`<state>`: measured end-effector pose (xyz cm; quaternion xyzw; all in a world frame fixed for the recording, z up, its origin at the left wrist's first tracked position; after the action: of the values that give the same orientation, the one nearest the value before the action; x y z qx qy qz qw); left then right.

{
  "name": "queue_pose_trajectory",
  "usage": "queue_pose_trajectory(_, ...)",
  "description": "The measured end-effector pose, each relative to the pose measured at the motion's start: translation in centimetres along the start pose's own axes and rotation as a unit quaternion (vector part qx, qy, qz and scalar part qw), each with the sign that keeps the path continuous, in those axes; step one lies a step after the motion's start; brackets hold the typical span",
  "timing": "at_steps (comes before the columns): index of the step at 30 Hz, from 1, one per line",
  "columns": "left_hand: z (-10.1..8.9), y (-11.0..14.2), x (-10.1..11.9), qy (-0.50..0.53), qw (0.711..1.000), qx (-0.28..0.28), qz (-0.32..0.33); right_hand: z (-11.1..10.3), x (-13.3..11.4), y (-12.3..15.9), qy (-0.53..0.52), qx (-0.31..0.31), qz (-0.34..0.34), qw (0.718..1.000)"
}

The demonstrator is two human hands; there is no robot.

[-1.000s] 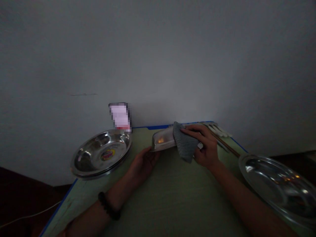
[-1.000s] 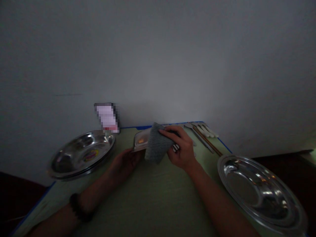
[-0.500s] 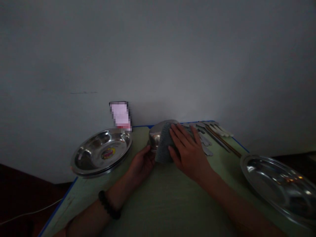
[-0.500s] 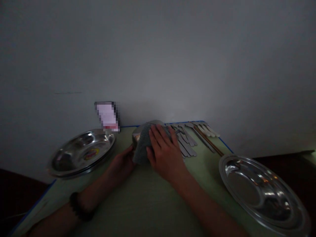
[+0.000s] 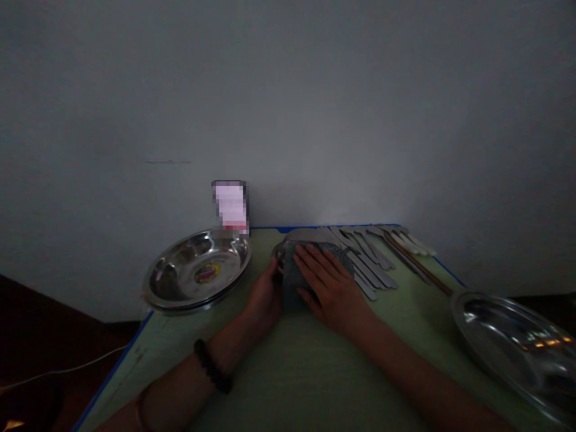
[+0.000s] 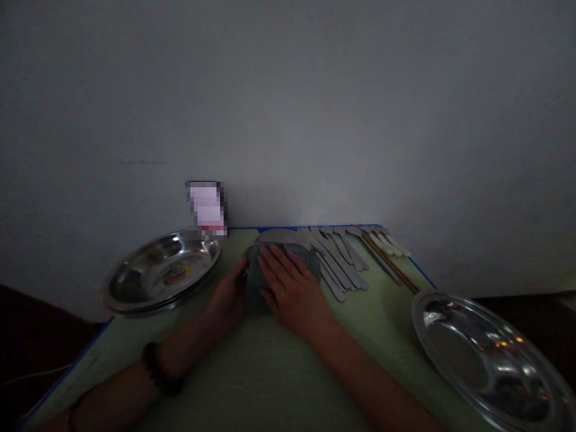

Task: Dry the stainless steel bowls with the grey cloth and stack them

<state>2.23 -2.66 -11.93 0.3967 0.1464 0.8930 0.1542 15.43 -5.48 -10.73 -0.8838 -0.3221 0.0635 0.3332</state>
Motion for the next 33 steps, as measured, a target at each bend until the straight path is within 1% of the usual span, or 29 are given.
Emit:
queue_pose_trajectory(2,-0.1,-0.1,-0.2,-0.008,1.0,0.011,0.009,0.1,0.0,-0.1,-0.001,0.0,0.002,1.0)
queue_pose_trajectory(5,-0.6,-0.4,-0.5,-0.044,0.996,0.069,0.035,0.7,-0.3,-0.4,-0.001,-0.007,-0.005,1.0)
queue_pose_trajectory(7,-0.9,-0.4,-0.7,-0.054,0.993,0.087,0.063,1.2,-0.8,-0.9,0.005,-0.02,-0.019,1.0)
queue_pose_trajectory(11,-1.2,-0.6,-0.9,-0.04,0.99,0.085,0.103,1.8,-1.2,-3.1,0.002,-0.069,-0.046,0.997)
queue_pose_trajectory(15,-1.3,-1.2,-1.2,-0.002,0.992,0.065,0.105,2.0,-0.3,-6.5,-0.028,-0.136,-0.067,0.988)
queue_pose_trajectory(17,-1.2,-1.3,-1.3,0.015,0.994,0.048,0.097,2.2,0.6,-8.2,-0.062,-0.19,-0.078,0.977)
queue_pose_trajectory(20,-0.9,-1.3,-1.5,0.033,0.996,0.025,0.081,2.9,1.8,-10.4,-0.146,-0.279,-0.086,0.945)
queue_pose_trajectory(21,-0.9,-1.2,-1.5,0.038,0.996,0.02,0.078,3.3,2.2,-11.1,-0.163,-0.297,-0.08,0.937)
queue_pose_trajectory(23,-0.9,-1.1,-1.4,0.051,0.996,0.017,0.076,4.2,3.2,-12.1,-0.178,-0.311,-0.053,0.932)
queue_pose_trajectory(26,-1.1,-1.1,-1.2,0.065,0.995,0.03,0.074,5.7,5.1,-12.6,-0.188,-0.301,0.007,0.935)
queue_pose_trajectory(29,-1.4,-1.3,-1.1,0.069,0.994,0.046,0.07,6.3,7.3,-11.8,-0.205,-0.273,0.074,0.937)
queue_pose_trajectory(33,-1.5,-1.5,-1.1,0.062,0.994,0.058,0.063,5.6,9.4,-8.9,-0.23,-0.227,0.158,0.933)
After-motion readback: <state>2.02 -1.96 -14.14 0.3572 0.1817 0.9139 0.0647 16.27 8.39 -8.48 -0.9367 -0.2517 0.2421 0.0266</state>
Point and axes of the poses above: each hand's wrist, its own y-axis away from the middle knuckle, its own z-axis out of the palm, x = y × z, the point moved 2 cm from there along -y, towards the middle knuckle, and after that the axes turned 1 degree about -x, right-handed, at the moved point
